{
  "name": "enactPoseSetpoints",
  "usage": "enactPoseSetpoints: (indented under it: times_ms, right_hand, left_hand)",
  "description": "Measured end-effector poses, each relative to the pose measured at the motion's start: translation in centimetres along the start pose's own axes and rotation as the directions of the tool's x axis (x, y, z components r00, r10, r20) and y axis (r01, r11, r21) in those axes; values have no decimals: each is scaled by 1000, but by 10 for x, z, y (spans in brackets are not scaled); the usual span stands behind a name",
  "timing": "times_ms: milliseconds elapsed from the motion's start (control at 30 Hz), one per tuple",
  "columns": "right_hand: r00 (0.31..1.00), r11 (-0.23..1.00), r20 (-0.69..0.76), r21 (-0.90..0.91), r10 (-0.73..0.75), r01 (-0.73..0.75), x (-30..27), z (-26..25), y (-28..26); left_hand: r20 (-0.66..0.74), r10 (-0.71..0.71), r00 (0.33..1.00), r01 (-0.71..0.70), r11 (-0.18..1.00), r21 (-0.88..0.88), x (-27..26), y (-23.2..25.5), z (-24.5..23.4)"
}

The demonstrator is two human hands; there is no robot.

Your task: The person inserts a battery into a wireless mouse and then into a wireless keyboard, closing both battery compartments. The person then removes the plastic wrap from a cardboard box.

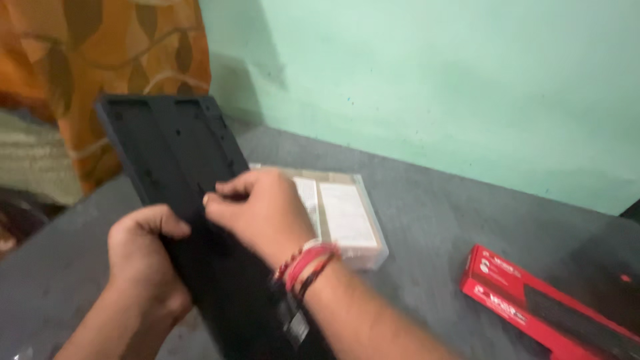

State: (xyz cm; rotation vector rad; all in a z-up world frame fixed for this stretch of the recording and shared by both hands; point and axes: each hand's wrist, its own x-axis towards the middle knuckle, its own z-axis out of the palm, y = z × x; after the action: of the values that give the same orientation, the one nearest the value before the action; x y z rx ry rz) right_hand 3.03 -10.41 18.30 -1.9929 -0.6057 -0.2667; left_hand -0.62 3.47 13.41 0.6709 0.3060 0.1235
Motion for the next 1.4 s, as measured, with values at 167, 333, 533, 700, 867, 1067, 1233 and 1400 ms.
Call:
enactPoseSetpoints:
  times_ms: [167, 333, 533, 700, 867, 1067, 1233, 1400]
  right_hand:
    - [979, 986, 198, -144, -52, 82, -10, -10, 18]
    - [963, 911, 231, -411, 142, -36, -39, -1, 57]
    - [950, 896, 303, -439, 81, 64, -72, 10, 81]
    - [934, 821, 325, -567, 146, 69, -95, 37, 86]
    - [939, 883, 337, -458, 61, 107, -116, 69, 105]
    - [932, 853, 359, -472, -44, 222, -133, 92, 124]
    - [924, 880, 359, -471, 133, 56, -120, 99, 128]
    - [877, 857, 442, -511, 191, 71, -109, 103, 124]
  left_hand:
    - [-18, 16, 1000, -20, 970, -240, -29, -45, 0]
    - [-150, -34, 988, -21, 938, -346, -33, -102, -18]
    - [-235, -151, 960, 63, 937, -343, -33, -138, -55]
    - [-233, -123, 965, 28, 928, -372, -36, -149, -82]
    - [-399, -244, 884, 94, 928, -361, -34, -155, -119]
    - [-268, -319, 909, 276, 943, -187, -30, -156, -161]
    - [-349, -306, 886, 431, 822, 372, -26, -134, -179]
    - [-524, -186, 831, 555, 326, 765, -32, -95, -175]
